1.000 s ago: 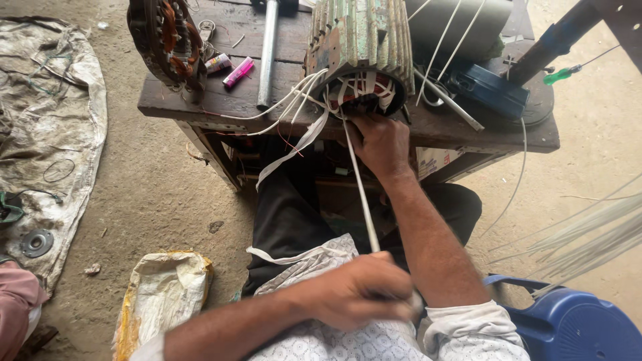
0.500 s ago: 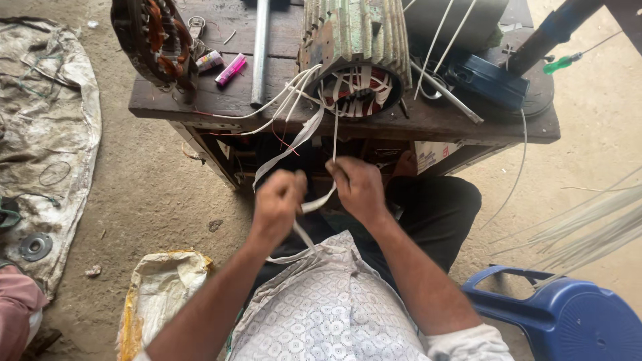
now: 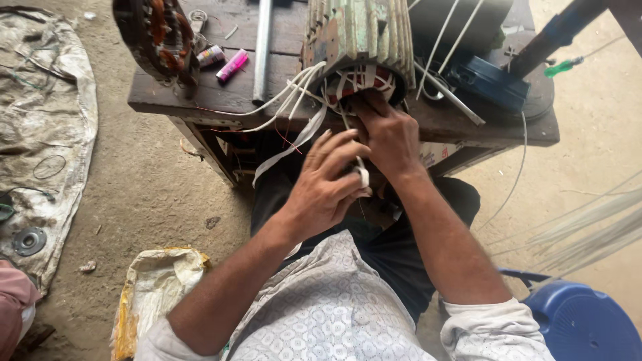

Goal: The person is repairing an electric motor by hand, inserting white insulating tape into the stator slots and using a metal tool to press the tape into place. The person repeatedly adjusts the tape and uses a hammer to secure it.

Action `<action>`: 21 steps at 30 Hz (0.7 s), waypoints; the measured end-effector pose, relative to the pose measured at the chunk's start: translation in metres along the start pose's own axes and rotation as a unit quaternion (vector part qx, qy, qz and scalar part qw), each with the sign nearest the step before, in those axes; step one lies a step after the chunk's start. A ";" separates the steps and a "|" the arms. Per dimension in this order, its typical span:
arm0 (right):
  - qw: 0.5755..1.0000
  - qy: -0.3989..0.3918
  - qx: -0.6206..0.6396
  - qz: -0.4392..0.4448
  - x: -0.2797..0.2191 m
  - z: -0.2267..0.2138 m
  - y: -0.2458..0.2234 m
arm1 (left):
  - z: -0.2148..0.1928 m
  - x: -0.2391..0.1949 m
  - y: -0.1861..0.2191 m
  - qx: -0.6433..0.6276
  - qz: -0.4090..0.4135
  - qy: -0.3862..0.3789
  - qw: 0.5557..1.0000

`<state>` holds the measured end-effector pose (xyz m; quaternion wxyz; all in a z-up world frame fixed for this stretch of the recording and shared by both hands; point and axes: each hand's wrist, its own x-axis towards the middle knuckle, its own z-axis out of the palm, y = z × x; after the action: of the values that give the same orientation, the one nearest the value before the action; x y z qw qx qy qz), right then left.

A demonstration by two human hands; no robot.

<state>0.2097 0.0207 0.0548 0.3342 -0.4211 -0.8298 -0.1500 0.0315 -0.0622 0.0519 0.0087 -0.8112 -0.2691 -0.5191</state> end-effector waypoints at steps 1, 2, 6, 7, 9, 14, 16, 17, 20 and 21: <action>0.999 -0.034 -0.016 0.021 0.003 0.006 0.000 | 0.002 0.004 -0.001 -0.057 -0.014 -0.028 0.998; 0.996 -0.067 -0.031 0.042 0.006 0.011 0.001 | 0.005 0.008 -0.006 -0.115 -0.029 -0.055 0.991; 0.993 -0.111 -0.020 0.036 0.007 0.019 0.011 | 0.025 0.010 -0.015 -0.216 -0.087 -0.134 0.963; 0.993 -0.105 -0.029 0.036 0.008 0.019 0.015 | 0.029 0.008 -0.015 -0.206 -0.092 -0.137 0.965; 0.994 -0.096 -0.044 0.034 0.005 0.019 0.017 | 0.033 0.002 -0.012 -0.187 -0.102 -0.144 0.966; 0.995 -0.062 -0.033 0.073 0.007 0.023 0.007 | 0.029 -0.005 0.007 -0.125 -0.107 -0.143 0.976; 0.995 -0.051 -0.037 0.079 0.009 0.024 0.004 | 0.027 -0.003 0.014 -0.111 -0.107 -0.138 0.978; 0.994 -0.052 -0.042 0.086 0.009 0.024 0.003 | 0.026 -0.003 0.017 -0.105 -0.117 -0.143 0.977; 0.992 -0.050 -0.048 0.108 0.007 0.027 0.001 | 0.026 -0.007 0.025 -0.089 -0.132 -0.155 0.975; 0.991 -0.050 -0.048 0.115 0.007 0.029 0.001 | 0.027 -0.009 0.027 -0.083 -0.135 -0.158 0.975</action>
<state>0.1954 0.0407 0.0385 0.2871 -0.5361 -0.7832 -0.1292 0.0628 -0.0810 0.0392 -0.1716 -0.8371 -0.3302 -0.4010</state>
